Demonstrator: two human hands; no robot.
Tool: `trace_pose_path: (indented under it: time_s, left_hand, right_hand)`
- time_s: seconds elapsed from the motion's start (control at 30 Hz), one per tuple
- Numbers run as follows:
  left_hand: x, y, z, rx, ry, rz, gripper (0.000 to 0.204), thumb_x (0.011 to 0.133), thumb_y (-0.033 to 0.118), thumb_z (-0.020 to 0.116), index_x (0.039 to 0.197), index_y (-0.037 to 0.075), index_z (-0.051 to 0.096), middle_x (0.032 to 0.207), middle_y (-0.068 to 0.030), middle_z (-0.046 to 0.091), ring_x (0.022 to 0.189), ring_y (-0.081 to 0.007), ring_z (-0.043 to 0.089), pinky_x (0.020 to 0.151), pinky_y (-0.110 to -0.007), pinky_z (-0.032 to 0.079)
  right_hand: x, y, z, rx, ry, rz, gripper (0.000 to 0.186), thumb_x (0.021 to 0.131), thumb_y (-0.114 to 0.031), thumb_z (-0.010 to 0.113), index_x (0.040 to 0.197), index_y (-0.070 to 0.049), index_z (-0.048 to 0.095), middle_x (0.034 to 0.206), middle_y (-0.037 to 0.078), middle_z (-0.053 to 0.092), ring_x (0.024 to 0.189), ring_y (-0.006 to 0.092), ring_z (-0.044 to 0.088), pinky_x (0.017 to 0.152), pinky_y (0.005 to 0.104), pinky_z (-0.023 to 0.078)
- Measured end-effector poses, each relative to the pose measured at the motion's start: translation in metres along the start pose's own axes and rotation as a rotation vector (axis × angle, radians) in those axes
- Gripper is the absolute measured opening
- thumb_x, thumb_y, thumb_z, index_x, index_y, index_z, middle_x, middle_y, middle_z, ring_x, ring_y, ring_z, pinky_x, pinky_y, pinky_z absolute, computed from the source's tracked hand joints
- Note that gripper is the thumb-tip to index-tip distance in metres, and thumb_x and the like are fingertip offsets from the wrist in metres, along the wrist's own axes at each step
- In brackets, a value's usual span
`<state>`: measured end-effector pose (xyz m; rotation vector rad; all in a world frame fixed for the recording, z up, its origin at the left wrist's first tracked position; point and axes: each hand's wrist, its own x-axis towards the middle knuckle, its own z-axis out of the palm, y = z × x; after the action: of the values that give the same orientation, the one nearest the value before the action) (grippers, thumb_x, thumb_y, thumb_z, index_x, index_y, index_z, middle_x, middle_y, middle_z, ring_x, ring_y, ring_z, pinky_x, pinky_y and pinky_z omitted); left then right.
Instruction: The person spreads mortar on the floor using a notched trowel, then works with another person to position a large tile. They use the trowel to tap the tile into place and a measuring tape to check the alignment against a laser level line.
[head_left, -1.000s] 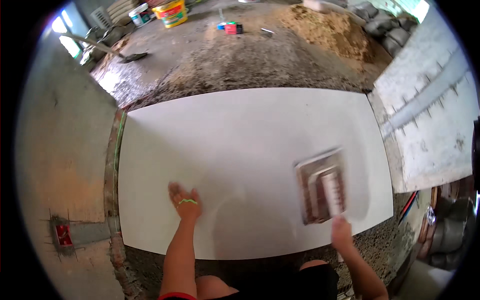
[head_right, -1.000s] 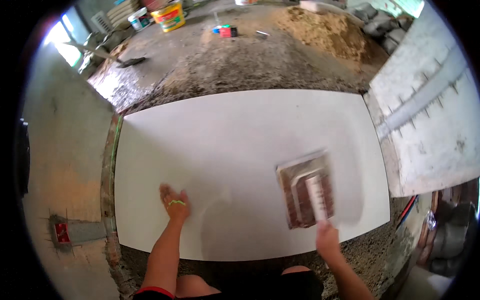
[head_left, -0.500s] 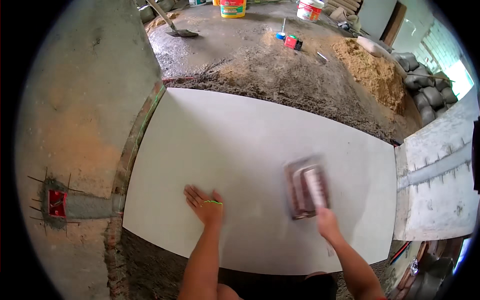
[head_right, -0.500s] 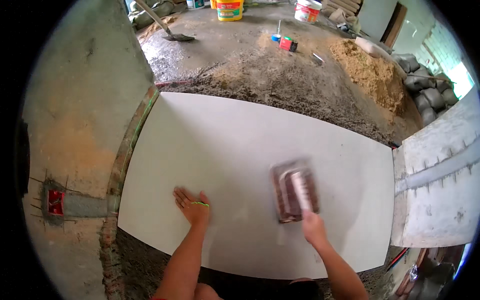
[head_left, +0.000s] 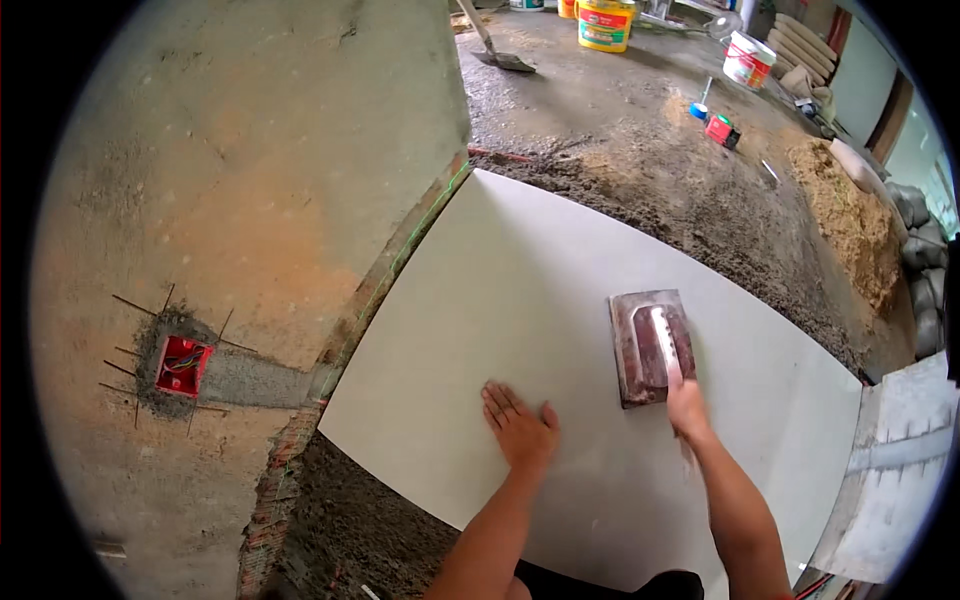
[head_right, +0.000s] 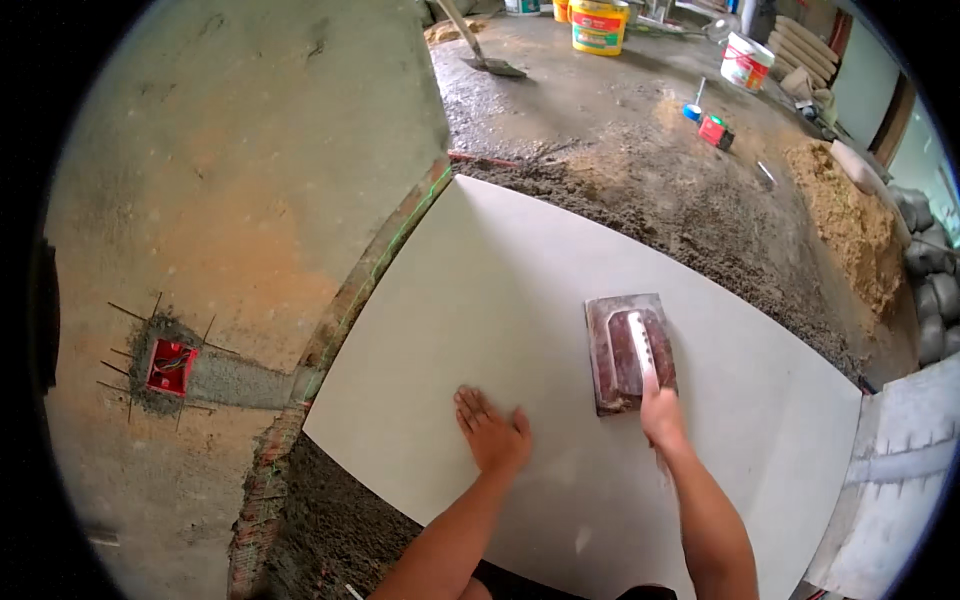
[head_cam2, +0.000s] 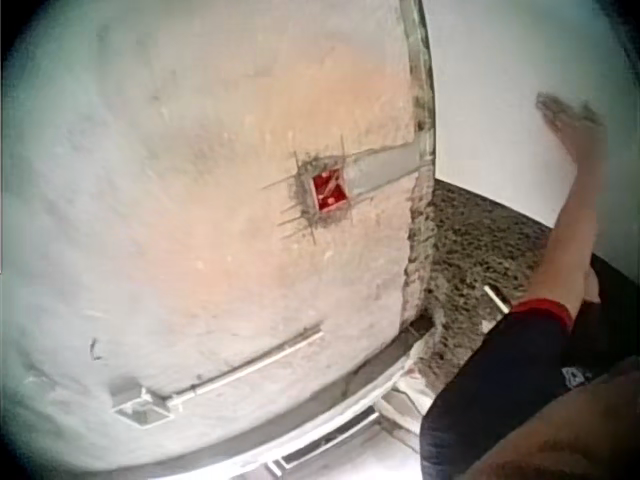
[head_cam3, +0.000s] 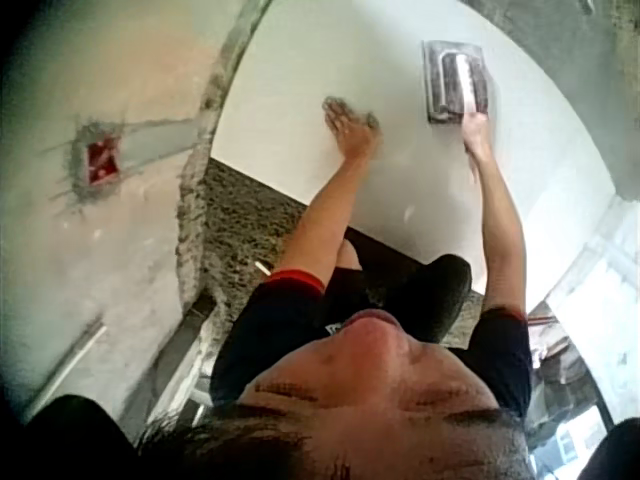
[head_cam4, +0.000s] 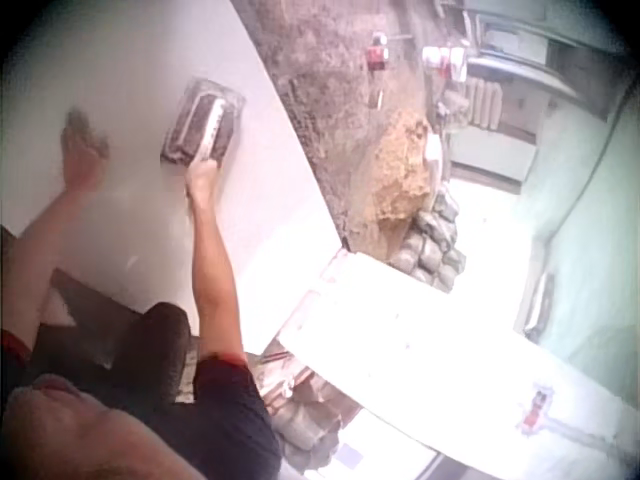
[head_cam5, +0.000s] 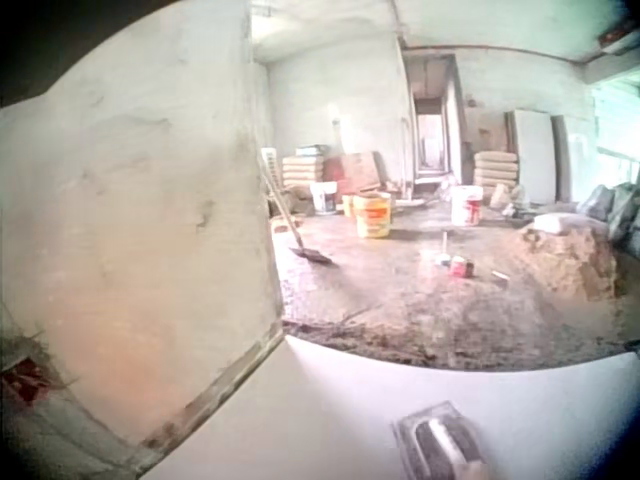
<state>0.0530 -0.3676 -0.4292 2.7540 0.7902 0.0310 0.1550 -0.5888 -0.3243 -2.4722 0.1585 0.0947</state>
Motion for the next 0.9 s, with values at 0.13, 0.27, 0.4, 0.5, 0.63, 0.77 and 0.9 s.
trace_pose_path:
  time_s: [0.13, 0.27, 0.4, 0.5, 0.63, 0.77, 0.9]
  left_hand:
    - [0.005, 0.001, -0.008, -0.011, 0.045, 0.044, 0.080, 0.089, 0.043, 0.041, 0.139, -0.014, 0.017, 0.148, -0.0290, 0.010, 0.140, -0.0389, 0.006, 0.114, -0.046, 0.004]
    - [0.005, 0.002, -0.008, -0.011, 0.033, 0.022, 0.079, 0.088, 0.043, 0.042, 0.138, -0.014, 0.019, 0.148, -0.0296, 0.012, 0.140, -0.0390, 0.007, 0.114, -0.046, 0.005]
    - [0.015, 0.002, -0.007, -0.037, 0.007, 0.024, 0.079, 0.088, 0.042, 0.042, 0.138, -0.014, 0.020, 0.148, -0.0300, 0.012, 0.140, -0.0396, 0.006, 0.114, -0.047, 0.005]
    - [0.022, 0.003, -0.009, -0.043, -0.036, 0.018, 0.079, 0.087, 0.043, 0.042, 0.138, -0.014, 0.020, 0.148, -0.0293, 0.013, 0.140, -0.0392, 0.007, 0.114, -0.046, 0.004]
    - [0.027, 0.008, -0.013, -0.014, -0.025, 0.028, 0.080, 0.088, 0.044, 0.041, 0.139, -0.013, 0.019, 0.148, -0.0287, 0.012, 0.140, -0.0384, 0.005, 0.114, -0.046, 0.003]
    - [0.027, 0.009, -0.009, -0.001, -0.097, -0.037, 0.082, 0.087, 0.045, 0.040, 0.140, -0.013, 0.015, 0.149, -0.0279, 0.008, 0.141, -0.0375, 0.003, 0.114, -0.045, 0.001]
    - [0.032, 0.007, -0.009, 0.037, -0.234, -0.038, 0.084, 0.088, 0.047, 0.040, 0.140, -0.013, 0.013, 0.150, -0.0274, 0.007, 0.141, -0.0376, 0.002, 0.114, -0.045, 0.001]
  right_hand:
    - [0.094, -0.058, -0.022, 0.381, -0.440, 0.346, 0.058, 0.092, -0.059, 0.037, 0.068, -0.007, 0.049, 0.050, 0.002, 0.042, 0.037, 0.0119, 0.039, 0.036, 0.0308, 0.039]
    - [0.109, -0.125, -0.076, 0.430, -0.110, -0.086, 0.051, 0.095, -0.050, 0.039, 0.069, -0.006, 0.045, 0.052, 0.000, 0.041, 0.040, 0.0113, 0.040, 0.039, 0.0323, 0.037]
    - [0.084, -0.124, -0.004, 0.134, 0.257, -0.309, 0.050, 0.097, -0.037, 0.040, 0.075, 0.006, 0.055, 0.063, 0.021, 0.056, 0.057, 0.0388, 0.054, 0.054, 0.0454, 0.040]
    - [0.086, -0.118, 0.076, -0.137, -0.193, 0.157, 0.062, 0.094, -0.048, 0.036, 0.088, 0.009, 0.061, 0.079, 0.034, 0.059, 0.068, 0.0450, 0.061, 0.061, 0.0467, 0.049]
    - [0.156, -0.169, 0.057, 0.350, -0.516, 0.097, 0.052, 0.091, -0.054, 0.041, 0.075, -0.004, 0.047, 0.054, 0.005, 0.042, 0.038, 0.0169, 0.041, 0.034, 0.0331, 0.035]
    - [0.165, -0.210, 0.005, 0.455, -0.345, -0.254, 0.059, 0.091, -0.058, 0.040, 0.068, -0.005, 0.046, 0.052, 0.001, 0.042, 0.042, 0.0119, 0.043, 0.038, 0.0319, 0.038]
    - [0.130, -0.212, 0.052, 0.155, 0.107, -0.426, 0.056, 0.097, -0.044, 0.034, 0.084, 0.006, 0.056, 0.057, 0.017, 0.048, 0.048, 0.0341, 0.047, 0.054, 0.0382, 0.046]
